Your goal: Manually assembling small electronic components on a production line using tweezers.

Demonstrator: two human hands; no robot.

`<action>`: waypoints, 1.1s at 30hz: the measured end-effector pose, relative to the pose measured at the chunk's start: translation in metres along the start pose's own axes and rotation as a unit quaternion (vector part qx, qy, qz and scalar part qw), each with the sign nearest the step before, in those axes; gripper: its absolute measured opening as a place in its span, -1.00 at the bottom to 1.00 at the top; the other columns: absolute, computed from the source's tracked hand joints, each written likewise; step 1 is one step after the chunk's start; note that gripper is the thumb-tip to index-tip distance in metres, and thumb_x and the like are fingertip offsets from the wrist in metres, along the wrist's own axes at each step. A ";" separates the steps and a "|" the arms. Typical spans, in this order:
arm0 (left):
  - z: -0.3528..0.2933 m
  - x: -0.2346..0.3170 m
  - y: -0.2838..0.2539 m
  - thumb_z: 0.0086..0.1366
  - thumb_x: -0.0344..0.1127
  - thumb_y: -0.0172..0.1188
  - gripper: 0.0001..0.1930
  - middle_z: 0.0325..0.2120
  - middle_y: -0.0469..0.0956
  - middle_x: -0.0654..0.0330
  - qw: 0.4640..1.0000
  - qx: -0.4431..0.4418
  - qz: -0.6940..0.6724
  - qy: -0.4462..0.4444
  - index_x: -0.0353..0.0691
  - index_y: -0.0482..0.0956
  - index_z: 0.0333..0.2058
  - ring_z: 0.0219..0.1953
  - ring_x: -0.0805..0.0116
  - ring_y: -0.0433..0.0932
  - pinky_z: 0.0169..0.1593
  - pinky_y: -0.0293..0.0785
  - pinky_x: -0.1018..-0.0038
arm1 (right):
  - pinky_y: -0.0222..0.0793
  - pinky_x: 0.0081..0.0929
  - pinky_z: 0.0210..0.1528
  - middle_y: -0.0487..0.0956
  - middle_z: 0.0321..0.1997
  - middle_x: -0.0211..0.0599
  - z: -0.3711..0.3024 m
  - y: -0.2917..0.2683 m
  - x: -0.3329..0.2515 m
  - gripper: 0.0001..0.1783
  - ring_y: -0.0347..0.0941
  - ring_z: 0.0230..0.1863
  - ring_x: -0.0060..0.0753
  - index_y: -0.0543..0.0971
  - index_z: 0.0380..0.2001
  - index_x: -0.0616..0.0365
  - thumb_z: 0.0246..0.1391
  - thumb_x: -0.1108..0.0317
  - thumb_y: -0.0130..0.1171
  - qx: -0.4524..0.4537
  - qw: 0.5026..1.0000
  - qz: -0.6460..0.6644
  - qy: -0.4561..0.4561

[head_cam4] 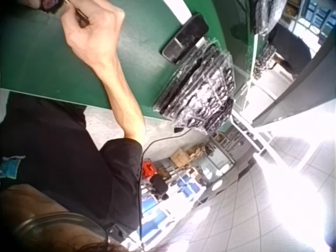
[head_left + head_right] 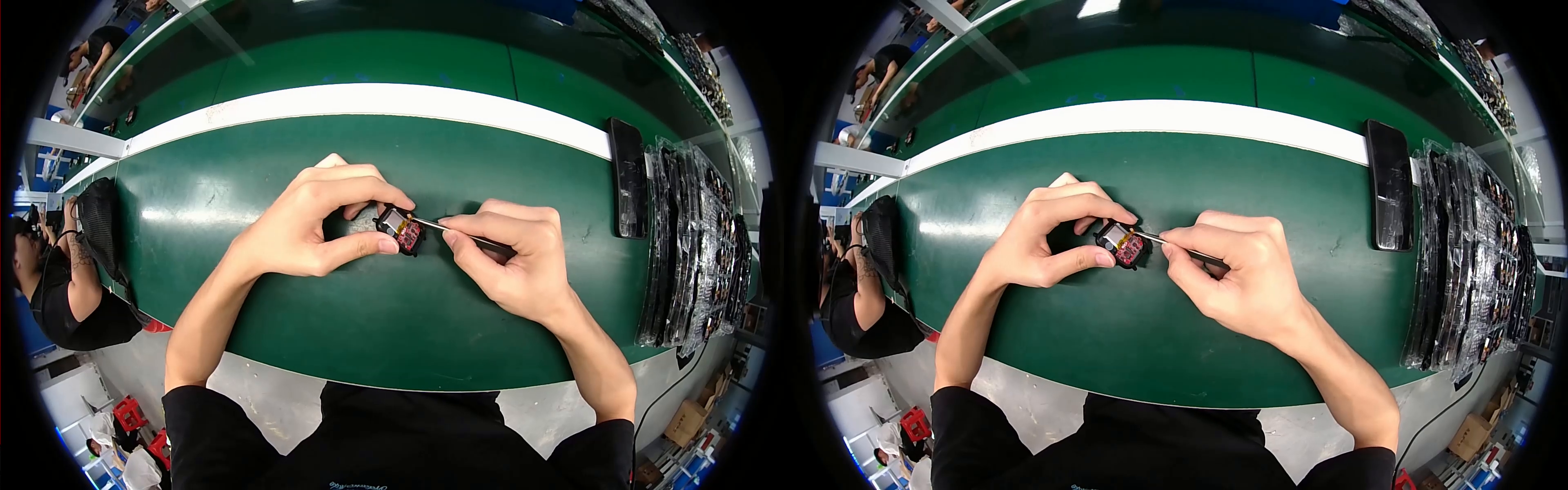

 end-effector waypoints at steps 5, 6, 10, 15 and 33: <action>0.001 0.004 0.001 0.10 -0.24 0.66 -0.52 -0.25 0.74 0.27 1.000 0.005 0.018 0.012 -0.17 0.84 0.03 -0.38 0.34 0.41 -0.08 0.35 0.36 | 0.24 -0.43 -0.62 0.60 -0.57 -0.31 0.000 0.001 -0.003 -0.86 0.44 -0.65 -0.50 0.85 -0.22 0.28 0.14 0.59 0.46 -0.005 1.000 -0.022 -0.016; 0.000 0.005 0.001 0.10 -0.23 0.66 -0.52 -0.25 0.74 0.27 1.000 0.009 0.019 0.019 -0.16 0.84 0.03 -0.39 0.34 0.40 -0.08 0.34 0.36 | 0.24 -0.43 -0.62 0.59 -0.57 -0.31 0.000 0.001 -0.004 -0.86 0.44 -0.65 -0.50 0.85 -0.22 0.28 0.13 0.59 0.46 -0.005 1.000 -0.025 -0.018; 0.002 0.007 0.001 0.13 -0.21 0.65 -0.53 -0.26 0.73 0.26 0.999 0.002 0.033 0.020 -0.17 0.84 0.03 -0.37 0.32 0.45 -0.09 0.34 0.36 | 0.25 -0.43 -0.62 0.58 -0.57 -0.32 0.001 0.002 -0.005 -0.86 0.44 -0.65 -0.49 0.85 -0.22 0.28 0.13 0.58 0.47 -0.006 0.999 -0.031 -0.026; 0.003 0.012 0.001 0.23 -0.22 0.62 -0.64 -0.34 0.71 0.25 0.997 0.013 0.034 0.063 -0.19 0.81 -0.04 -0.30 0.24 0.61 -0.07 0.35 0.33 | 0.25 -0.43 -0.63 0.58 -0.57 -0.33 0.000 0.002 -0.005 -0.86 0.43 -0.65 -0.48 0.85 -0.22 0.27 0.12 0.57 0.47 -0.004 0.999 -0.043 -0.027; 0.001 0.006 0.001 0.16 -0.17 0.62 -0.57 -0.29 0.72 0.23 0.999 -0.003 0.038 0.030 -0.21 0.85 -0.02 -0.31 0.31 0.53 -0.17 0.39 0.38 | 0.29 -0.40 -0.59 0.59 -0.55 -0.30 -0.001 0.005 -0.004 -0.85 0.46 -0.63 -0.42 0.84 -0.21 0.27 0.13 0.58 0.46 -0.008 0.999 -0.030 -0.033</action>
Point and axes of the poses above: each hand's wrist, its own z-axis towards the middle knuckle, its own y-axis out of the palm, x = y × z, the point moved 8 cm from there along z, towards the middle knuckle
